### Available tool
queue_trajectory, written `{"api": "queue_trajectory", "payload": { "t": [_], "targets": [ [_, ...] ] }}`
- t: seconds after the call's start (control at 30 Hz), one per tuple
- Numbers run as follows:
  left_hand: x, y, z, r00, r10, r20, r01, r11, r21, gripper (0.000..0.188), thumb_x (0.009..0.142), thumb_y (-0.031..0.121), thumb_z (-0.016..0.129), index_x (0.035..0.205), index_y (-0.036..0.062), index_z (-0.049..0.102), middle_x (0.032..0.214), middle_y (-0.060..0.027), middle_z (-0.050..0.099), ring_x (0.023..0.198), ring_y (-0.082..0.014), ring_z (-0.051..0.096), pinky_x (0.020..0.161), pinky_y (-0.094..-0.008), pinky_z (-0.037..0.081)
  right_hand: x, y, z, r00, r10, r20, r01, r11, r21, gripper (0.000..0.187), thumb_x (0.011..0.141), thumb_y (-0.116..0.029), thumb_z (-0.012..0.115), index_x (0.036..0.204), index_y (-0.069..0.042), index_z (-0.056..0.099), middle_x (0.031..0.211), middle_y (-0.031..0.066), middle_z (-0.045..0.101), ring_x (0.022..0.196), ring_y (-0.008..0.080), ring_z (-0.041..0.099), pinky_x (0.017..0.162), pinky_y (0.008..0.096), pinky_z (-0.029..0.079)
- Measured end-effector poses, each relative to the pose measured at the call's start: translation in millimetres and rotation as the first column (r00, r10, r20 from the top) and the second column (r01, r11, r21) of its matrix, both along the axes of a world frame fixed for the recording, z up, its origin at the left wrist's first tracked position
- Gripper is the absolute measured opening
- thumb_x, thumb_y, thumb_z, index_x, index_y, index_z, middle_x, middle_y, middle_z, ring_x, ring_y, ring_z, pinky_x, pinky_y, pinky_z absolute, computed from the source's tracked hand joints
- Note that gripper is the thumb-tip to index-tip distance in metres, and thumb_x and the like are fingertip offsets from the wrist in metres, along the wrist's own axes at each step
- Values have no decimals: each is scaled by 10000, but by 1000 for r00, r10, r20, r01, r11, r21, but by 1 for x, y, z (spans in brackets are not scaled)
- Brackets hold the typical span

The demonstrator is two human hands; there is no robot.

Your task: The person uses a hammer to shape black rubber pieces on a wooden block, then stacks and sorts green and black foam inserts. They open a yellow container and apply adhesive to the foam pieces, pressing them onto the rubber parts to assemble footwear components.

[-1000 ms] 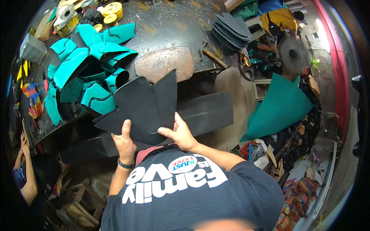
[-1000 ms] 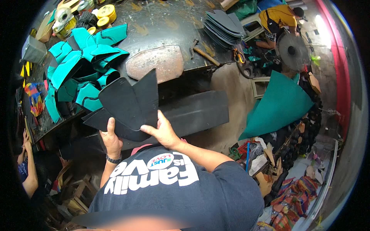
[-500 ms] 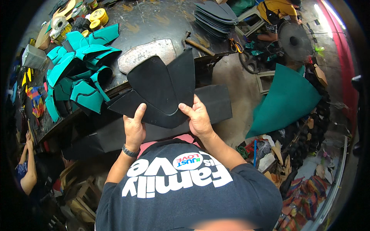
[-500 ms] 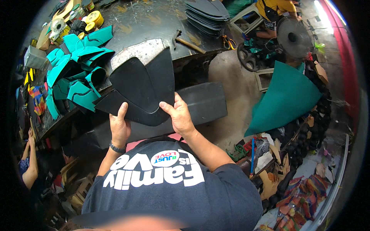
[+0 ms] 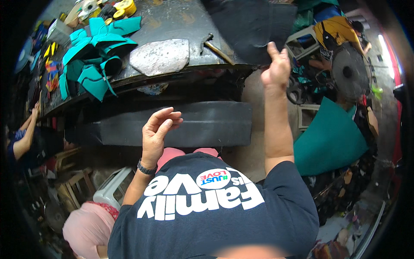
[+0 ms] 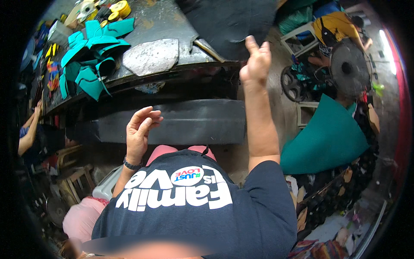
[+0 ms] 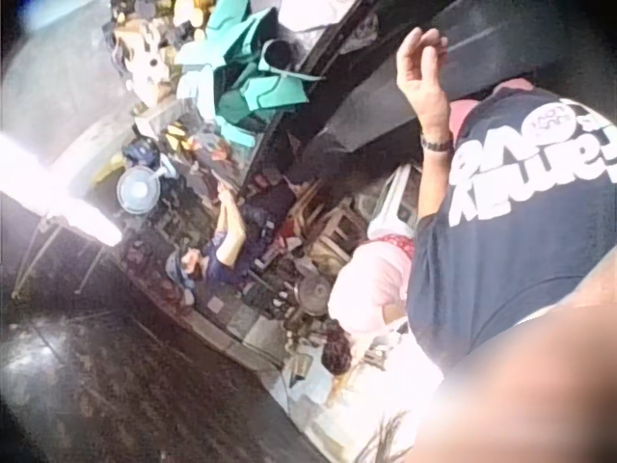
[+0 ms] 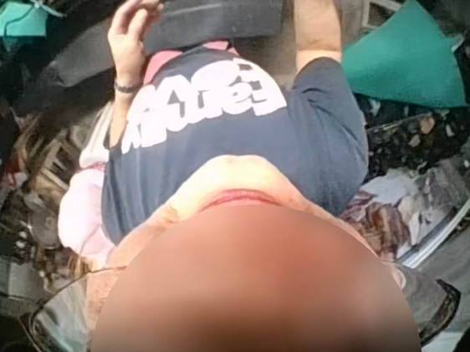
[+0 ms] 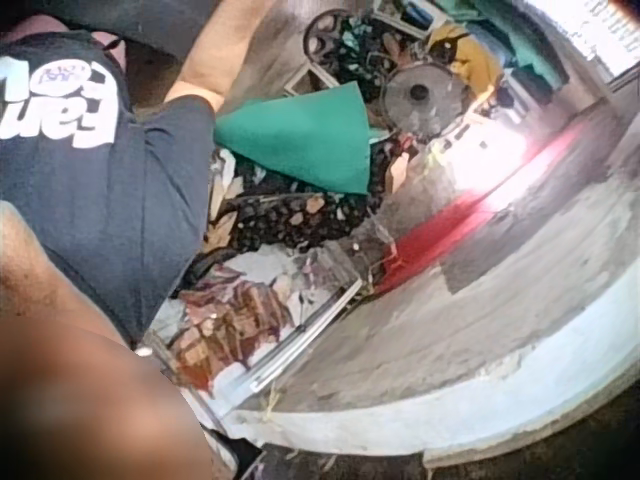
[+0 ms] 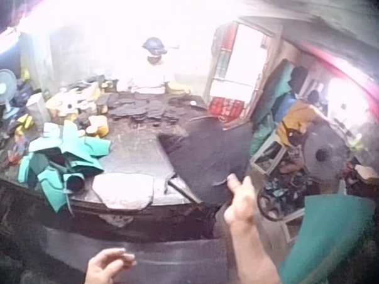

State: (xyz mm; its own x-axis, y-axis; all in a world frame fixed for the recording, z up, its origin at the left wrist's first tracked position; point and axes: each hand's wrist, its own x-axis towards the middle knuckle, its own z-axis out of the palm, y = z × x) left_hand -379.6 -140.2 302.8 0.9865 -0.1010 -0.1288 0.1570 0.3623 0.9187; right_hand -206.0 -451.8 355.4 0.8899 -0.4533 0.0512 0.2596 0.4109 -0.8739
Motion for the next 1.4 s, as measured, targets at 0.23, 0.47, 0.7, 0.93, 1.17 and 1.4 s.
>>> {"api": "queue_trajectory", "payload": {
  "t": [0.23,0.47,0.7,0.93,1.17,1.4],
  "targets": [
    [-8,9,-6,993,104,-57,-100,993,69,264,982,72,591,1237,14,627,1107,-129,709,991,-190,689,900,-320,548,40,-10,-7,999,-32,-11,32,999,-17,510,924,-49,677,1371,10,439,1184,120,644,1030,247,662,929,420,545],
    [25,15,-17,993,90,-73,-94,994,-51,262,986,91,601,1236,21,633,1085,-107,713,986,-169,680,906,-305,541,61,-1,12,988,138,-71,-148,976,-160,605,947,-63,657,1440,87,340,1281,168,591,1133,274,617,968,407,522],
    [49,4,-21,975,140,-175,-184,946,-266,368,976,246,644,1267,25,602,1221,-131,659,1147,-226,626,994,-389,502,-2,83,-25,764,622,-174,-641,763,-87,683,945,-70,655,1476,118,267,1316,176,563,1160,200,579,1019,342,468],
    [61,11,-41,937,305,-172,-339,912,-230,213,935,107,695,1128,17,690,1098,-47,705,996,-137,650,903,-289,519,-72,142,-89,792,480,-377,-604,702,-377,822,907,-65,695,1548,45,192,1421,178,498,1192,192,549,1002,290,436],
    [69,14,-50,986,126,-107,-112,985,128,227,940,121,679,1159,73,712,1121,-66,729,965,-125,686,833,-285,539,-75,134,-94,844,302,-442,-506,720,-475,824,902,-107,705,1542,51,210,1466,227,451,1233,237,533,996,309,443],
    [82,7,-75,999,35,-25,-16,831,556,393,913,-19,627,1290,94,631,1234,-103,689,950,-196,723,855,-320,581,-77,109,-99,955,42,-293,-237,699,-674,647,820,-99,750,1367,59,443,1317,268,526,1248,393,528,1078,401,410]
  ]
}}
